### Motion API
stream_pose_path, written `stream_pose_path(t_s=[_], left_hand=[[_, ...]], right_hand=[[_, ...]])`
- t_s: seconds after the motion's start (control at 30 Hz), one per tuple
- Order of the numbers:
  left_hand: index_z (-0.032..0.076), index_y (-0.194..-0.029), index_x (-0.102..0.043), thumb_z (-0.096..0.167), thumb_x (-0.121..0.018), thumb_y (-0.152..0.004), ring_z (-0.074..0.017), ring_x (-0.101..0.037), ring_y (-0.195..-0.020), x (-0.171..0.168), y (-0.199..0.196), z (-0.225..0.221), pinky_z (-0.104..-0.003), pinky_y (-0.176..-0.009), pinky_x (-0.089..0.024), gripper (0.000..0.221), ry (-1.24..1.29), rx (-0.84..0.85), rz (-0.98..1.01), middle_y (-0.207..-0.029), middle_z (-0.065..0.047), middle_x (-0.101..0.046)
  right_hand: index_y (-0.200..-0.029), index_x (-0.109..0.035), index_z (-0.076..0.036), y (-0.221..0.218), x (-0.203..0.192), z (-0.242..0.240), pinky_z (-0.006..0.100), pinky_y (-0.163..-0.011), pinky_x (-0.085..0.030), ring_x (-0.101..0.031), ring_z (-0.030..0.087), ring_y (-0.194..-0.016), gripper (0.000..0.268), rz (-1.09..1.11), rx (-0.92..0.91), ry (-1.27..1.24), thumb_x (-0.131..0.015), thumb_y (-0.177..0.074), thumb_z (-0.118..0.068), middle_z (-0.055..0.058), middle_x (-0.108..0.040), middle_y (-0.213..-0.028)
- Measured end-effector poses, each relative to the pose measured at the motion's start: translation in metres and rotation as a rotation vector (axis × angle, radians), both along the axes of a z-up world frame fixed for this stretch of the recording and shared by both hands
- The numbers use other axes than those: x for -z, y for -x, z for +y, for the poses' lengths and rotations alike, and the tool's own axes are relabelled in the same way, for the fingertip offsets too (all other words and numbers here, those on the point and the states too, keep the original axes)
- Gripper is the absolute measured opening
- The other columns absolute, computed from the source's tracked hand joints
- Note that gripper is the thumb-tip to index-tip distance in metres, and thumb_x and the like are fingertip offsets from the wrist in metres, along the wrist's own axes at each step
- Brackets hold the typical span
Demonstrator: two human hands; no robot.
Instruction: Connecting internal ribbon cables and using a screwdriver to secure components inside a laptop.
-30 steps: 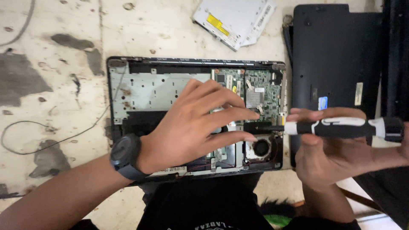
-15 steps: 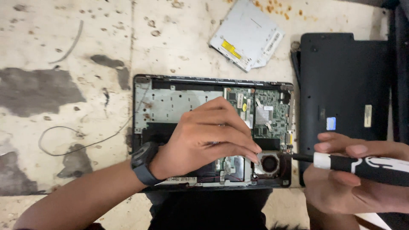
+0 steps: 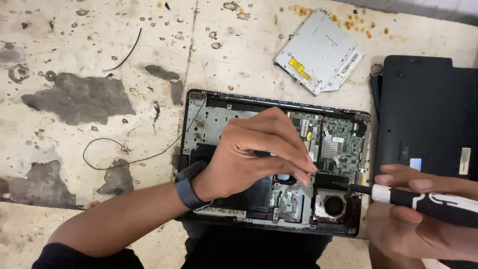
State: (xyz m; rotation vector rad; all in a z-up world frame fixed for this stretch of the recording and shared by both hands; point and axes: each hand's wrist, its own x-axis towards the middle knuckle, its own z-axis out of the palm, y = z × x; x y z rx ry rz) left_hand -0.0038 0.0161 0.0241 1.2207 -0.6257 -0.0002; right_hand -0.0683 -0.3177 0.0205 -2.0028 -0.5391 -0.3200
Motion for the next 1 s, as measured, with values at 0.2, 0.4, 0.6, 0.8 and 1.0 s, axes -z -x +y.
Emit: stream_pose_path(t_s=[0.2,0.4,0.6,0.8,1.0], left_hand=[[0.023,-0.123,-0.07,0.016,-0.072,-0.106,-0.0156,-0.063,-0.113,0.003,0.0,0.001,-0.03,-0.106,-0.061,0.019,0.015,0.018,-0.022,-0.121,0.005,-0.072],[0.028,-0.128,-0.066,0.019,-0.065,-0.112,-0.0163,-0.062,-0.12,0.006,0.001,0.0,-0.034,-0.119,-0.061,0.018,0.0,0.042,-0.048,-0.128,0.009,-0.068],[0.028,-0.123,-0.07,0.014,-0.083,-0.1,-0.0067,-0.067,-0.106,0.0,-0.014,0.008,-0.025,-0.097,-0.05,0.03,-0.114,-0.051,-0.133,-0.12,0.01,-0.077],[0.014,-0.111,-0.076,0.016,-0.077,-0.101,-0.0141,-0.077,-0.096,-0.008,-0.077,0.056,-0.029,-0.09,-0.055,0.011,-0.762,-0.444,-0.374,-0.102,-0.001,-0.083],[0.017,-0.098,-0.082,0.021,-0.084,-0.093,-0.0192,-0.062,-0.078,0.035,-0.106,0.078,-0.04,-0.085,-0.049,0.006,-0.95,-0.578,-0.299,-0.096,-0.001,-0.079]], right_hand=[[-0.119,-0.045,0.001,-0.004,0.004,0.072,0.051,-0.105,-0.069,-0.073,0.034,-0.096,0.037,-0.234,0.294,-0.149,-0.058,-0.109,-0.032,0.018,-0.051,-0.112],[-0.115,-0.039,0.005,-0.006,0.002,0.084,0.054,-0.094,-0.065,-0.066,0.036,-0.085,0.045,-0.296,0.424,-0.171,-0.056,-0.113,-0.037,0.022,-0.046,-0.108],[-0.11,-0.037,0.009,-0.004,-0.002,0.08,0.056,-0.104,-0.068,-0.069,0.04,-0.092,0.019,-0.21,0.359,-0.187,-0.055,-0.115,0.008,0.022,-0.049,-0.107],[-0.13,-0.018,-0.006,-0.007,-0.005,0.094,0.061,-0.091,-0.062,-0.058,0.043,-0.077,0.035,-0.306,0.334,-0.204,-0.048,-0.112,-0.005,0.031,-0.038,-0.107],[-0.145,-0.02,-0.029,-0.002,-0.028,0.108,0.073,-0.1,-0.06,-0.056,0.052,-0.085,0.049,-0.249,0.293,-0.088,-0.041,-0.119,0.006,0.036,-0.035,-0.118]])
